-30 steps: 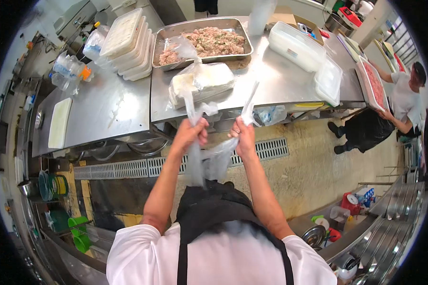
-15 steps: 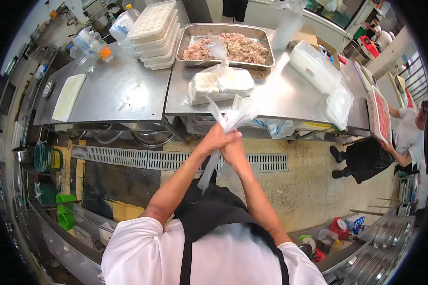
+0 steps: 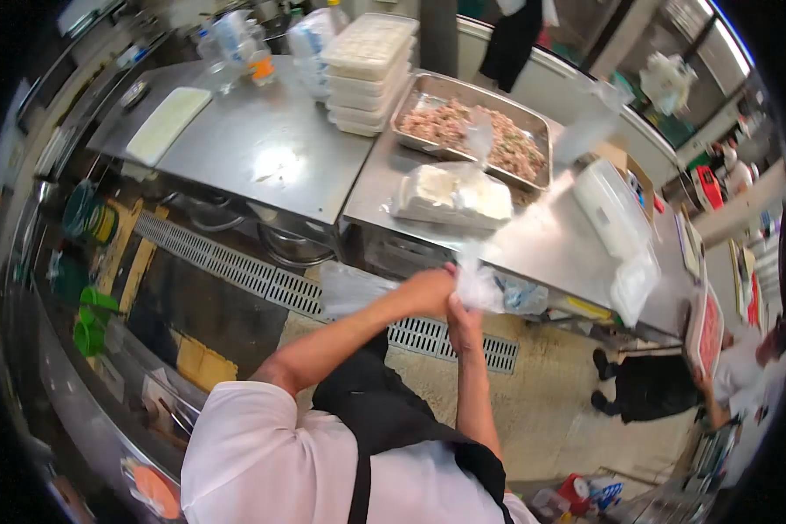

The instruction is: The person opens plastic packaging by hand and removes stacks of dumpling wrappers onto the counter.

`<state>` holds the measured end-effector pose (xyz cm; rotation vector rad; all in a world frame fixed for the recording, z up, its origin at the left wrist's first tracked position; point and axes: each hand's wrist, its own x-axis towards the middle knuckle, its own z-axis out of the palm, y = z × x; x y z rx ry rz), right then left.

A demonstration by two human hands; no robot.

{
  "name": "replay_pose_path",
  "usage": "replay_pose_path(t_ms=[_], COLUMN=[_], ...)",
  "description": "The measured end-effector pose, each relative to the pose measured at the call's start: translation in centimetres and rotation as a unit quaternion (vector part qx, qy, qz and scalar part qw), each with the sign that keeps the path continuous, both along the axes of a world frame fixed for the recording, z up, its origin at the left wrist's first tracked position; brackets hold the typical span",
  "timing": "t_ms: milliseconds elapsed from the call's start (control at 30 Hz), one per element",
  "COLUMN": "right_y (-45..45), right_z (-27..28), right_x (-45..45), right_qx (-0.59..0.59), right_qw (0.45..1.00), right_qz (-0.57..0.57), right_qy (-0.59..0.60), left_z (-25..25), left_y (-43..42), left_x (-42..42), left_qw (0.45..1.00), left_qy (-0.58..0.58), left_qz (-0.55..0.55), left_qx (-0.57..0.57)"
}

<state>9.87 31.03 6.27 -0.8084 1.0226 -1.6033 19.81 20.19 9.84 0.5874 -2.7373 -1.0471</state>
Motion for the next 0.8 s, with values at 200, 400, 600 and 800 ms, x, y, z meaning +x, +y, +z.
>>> replay_pose_path(t_ms=[200, 400, 600, 800], right_y=[-1.6, -2.8, -5.1, -8.4], right_z=[-2.7, 3.0, 3.5, 6.6], right_x=[-1.4, -4.8, -5.3, -3.5], right_qx=[-0.079, -0.061, -0.145, -0.137], right_qw=[0.965, 0.937, 0.949, 0.974], right_qz=[-0.146, -0.176, -0.156, -0.096], right_qy=[-0.201, -0.297, -0.233, -0.155], left_z=[-2.1, -6.1, -10.7, -2.2], left_y=[3.0, 2.4, -1.5, -2.2], left_x=[2.3, 8.9, 16.4, 21.7], left_qw=[0.992, 0.991, 0.981, 0.943], left_qy=[0.075, 0.104, -0.014, 0.077], left_qz=[0.100, 0.083, 0.194, 0.322], left_qx=[-0.001, 0.000, -0.007, 0.023])
